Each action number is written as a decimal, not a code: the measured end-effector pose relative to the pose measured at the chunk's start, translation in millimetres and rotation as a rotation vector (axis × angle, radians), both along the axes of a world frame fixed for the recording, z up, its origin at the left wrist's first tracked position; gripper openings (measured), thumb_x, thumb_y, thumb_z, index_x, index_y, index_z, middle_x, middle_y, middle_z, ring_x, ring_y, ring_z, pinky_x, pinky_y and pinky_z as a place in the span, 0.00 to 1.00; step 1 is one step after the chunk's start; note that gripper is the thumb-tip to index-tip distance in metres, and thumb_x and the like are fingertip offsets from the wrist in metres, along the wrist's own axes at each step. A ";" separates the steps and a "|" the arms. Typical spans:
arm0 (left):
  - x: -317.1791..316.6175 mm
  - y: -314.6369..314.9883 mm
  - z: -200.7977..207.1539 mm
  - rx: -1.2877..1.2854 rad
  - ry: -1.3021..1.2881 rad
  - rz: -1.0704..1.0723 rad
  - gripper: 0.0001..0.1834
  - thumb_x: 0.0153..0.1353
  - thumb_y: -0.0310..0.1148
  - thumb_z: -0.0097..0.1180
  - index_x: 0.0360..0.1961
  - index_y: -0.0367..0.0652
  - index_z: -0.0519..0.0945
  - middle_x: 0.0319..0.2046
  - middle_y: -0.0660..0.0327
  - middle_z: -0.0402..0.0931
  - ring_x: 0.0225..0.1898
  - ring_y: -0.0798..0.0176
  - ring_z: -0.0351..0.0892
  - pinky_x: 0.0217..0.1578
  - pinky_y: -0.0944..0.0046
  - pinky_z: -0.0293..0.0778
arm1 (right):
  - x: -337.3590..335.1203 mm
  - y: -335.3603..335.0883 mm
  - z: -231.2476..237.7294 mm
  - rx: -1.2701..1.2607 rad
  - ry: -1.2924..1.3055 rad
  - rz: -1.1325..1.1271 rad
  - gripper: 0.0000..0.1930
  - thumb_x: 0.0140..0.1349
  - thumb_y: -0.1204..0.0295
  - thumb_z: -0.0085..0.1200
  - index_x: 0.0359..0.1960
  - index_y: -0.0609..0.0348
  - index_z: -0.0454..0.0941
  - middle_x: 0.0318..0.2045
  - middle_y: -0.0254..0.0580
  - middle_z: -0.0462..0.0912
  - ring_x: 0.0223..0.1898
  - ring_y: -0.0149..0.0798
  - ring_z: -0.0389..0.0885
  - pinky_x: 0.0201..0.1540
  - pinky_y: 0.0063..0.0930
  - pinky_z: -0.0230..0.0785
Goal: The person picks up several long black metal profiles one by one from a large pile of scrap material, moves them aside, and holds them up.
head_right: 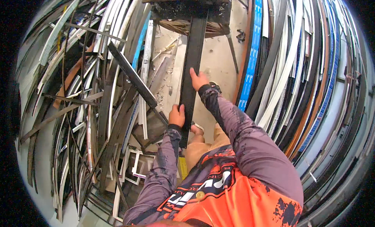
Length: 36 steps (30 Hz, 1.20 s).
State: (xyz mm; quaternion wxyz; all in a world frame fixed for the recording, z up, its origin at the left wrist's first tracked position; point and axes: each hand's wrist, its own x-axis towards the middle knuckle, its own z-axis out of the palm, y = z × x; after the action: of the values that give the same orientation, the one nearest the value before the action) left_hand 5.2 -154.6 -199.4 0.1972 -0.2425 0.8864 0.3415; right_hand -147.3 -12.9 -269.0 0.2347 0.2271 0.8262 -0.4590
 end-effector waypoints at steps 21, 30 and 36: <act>-45.4 50.7 -40.6 0.081 -0.043 -0.038 0.19 0.68 0.43 0.45 0.46 0.35 0.67 0.32 0.36 0.77 0.36 0.31 0.76 0.36 0.40 0.71 | -60.4 30.2 -17.7 -0.059 0.294 -0.160 0.21 0.63 0.57 0.53 0.44 0.65 0.73 0.39 0.57 0.81 0.42 0.55 0.80 0.47 0.41 0.70; -68.7 33.0 -46.6 0.087 -0.034 -0.071 0.19 0.68 0.45 0.45 0.42 0.36 0.67 0.29 0.36 0.77 0.33 0.30 0.76 0.34 0.38 0.70 | -85.5 20.7 -20.8 -0.005 0.330 -0.142 0.24 0.63 0.54 0.53 0.45 0.68 0.75 0.40 0.57 0.82 0.44 0.54 0.80 0.47 0.40 0.70; -70.4 27.2 -41.0 0.097 -0.055 -0.080 0.20 0.68 0.45 0.44 0.42 0.36 0.67 0.28 0.34 0.76 0.32 0.29 0.76 0.33 0.39 0.71 | -86.3 20.5 -15.8 -0.063 0.273 -0.178 0.24 0.63 0.54 0.53 0.44 0.67 0.75 0.40 0.56 0.82 0.44 0.52 0.80 0.48 0.38 0.70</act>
State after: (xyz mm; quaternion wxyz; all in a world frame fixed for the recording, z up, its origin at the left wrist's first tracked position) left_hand -65.2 -127.4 -240.4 0.2466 -0.2061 0.8719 0.3693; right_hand -233.5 7.6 -284.8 0.0855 0.2276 0.8121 -0.5304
